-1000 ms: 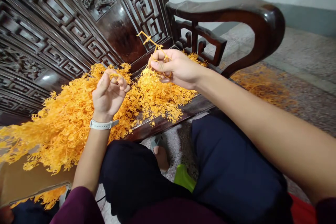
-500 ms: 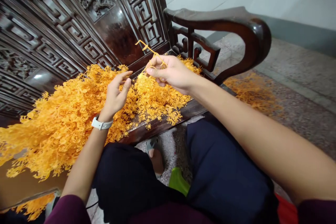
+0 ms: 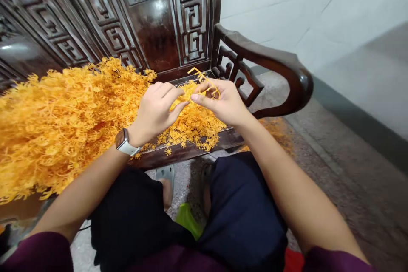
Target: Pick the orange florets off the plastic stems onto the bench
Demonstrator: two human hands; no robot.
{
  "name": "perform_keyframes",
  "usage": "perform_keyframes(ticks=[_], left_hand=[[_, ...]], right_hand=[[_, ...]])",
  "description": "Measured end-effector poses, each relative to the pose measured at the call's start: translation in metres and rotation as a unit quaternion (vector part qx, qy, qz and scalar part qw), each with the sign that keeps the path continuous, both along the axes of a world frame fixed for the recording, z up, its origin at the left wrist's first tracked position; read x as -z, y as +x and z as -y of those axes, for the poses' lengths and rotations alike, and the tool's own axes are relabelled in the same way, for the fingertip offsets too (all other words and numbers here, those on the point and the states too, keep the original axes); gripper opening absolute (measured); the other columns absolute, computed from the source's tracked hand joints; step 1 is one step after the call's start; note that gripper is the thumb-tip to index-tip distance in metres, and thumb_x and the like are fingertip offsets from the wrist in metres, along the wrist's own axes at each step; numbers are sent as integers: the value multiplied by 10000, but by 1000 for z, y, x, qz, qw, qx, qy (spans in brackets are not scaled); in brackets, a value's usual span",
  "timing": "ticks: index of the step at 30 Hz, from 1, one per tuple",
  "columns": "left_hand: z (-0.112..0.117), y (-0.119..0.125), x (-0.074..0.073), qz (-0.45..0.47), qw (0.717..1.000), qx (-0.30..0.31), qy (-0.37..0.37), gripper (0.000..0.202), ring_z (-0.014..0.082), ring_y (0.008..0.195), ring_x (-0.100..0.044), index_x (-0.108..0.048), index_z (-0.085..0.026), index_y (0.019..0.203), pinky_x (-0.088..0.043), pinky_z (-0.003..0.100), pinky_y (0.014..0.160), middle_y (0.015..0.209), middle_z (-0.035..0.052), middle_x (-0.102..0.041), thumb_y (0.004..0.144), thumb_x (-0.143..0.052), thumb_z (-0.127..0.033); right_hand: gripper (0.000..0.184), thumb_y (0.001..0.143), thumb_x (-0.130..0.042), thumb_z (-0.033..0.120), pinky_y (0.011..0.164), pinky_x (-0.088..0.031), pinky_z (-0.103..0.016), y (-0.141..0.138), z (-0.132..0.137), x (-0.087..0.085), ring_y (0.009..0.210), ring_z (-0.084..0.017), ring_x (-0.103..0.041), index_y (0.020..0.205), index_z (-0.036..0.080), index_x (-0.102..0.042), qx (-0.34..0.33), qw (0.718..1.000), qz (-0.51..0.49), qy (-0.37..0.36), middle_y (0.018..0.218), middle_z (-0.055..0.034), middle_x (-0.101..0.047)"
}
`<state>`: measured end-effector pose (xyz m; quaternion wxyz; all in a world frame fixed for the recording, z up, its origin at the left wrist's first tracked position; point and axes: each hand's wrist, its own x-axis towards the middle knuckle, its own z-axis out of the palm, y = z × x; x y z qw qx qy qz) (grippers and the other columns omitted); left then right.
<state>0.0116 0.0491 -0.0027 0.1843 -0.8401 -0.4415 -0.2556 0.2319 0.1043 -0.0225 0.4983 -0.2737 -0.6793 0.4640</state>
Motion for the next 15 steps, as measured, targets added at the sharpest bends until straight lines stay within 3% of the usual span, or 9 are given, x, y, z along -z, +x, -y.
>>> perform_keyframes(ticks=[3, 7, 9, 15], left_hand=[[3, 4, 0, 114, 990, 70, -35, 147, 262, 959, -652, -670, -178, 1025, -501, 417, 867, 1019, 95, -742, 1043, -691, -323], [5, 7, 1, 312, 931, 142, -129, 201, 184, 861, -665, -634, -207, 985, -532, 345, 821, 946, 25, -721, 992, -778, -347], [5, 7, -1, 350, 912, 146, -157, 256, 166, 810, -657, -659, -208, 978, -524, 324, 778, 905, 12, -719, 982, -795, -425], [7, 1, -7, 370, 900, 140, -184, 402, 161, 753, -663, -771, -203, 1004, -520, 312, 734, 835, 11, -747, 896, -856, -580]], right_hand=[[324, 776, -983, 448, 613, -408, -287, 4, 5, -3, 725, -139, -573, 803, 199, -777, -2, 1000, -10, 8, 827, -26, -715], [312, 827, -947, 419, 514, -336, -262, 1, 17, -11, 600, -88, -482, 835, 192, -733, -35, 997, -64, -28, 912, -31, -735], [357, 816, -953, 434, 470, -276, -252, -3, 22, -14, 549, -68, -421, 852, 194, -691, -53, 993, -91, -52, 908, -21, -725], [476, 795, -959, 501, 456, -207, -240, -16, 31, -19, 537, -58, -331, 862, 210, -588, -104, 978, -128, -131, 813, 27, -595]])
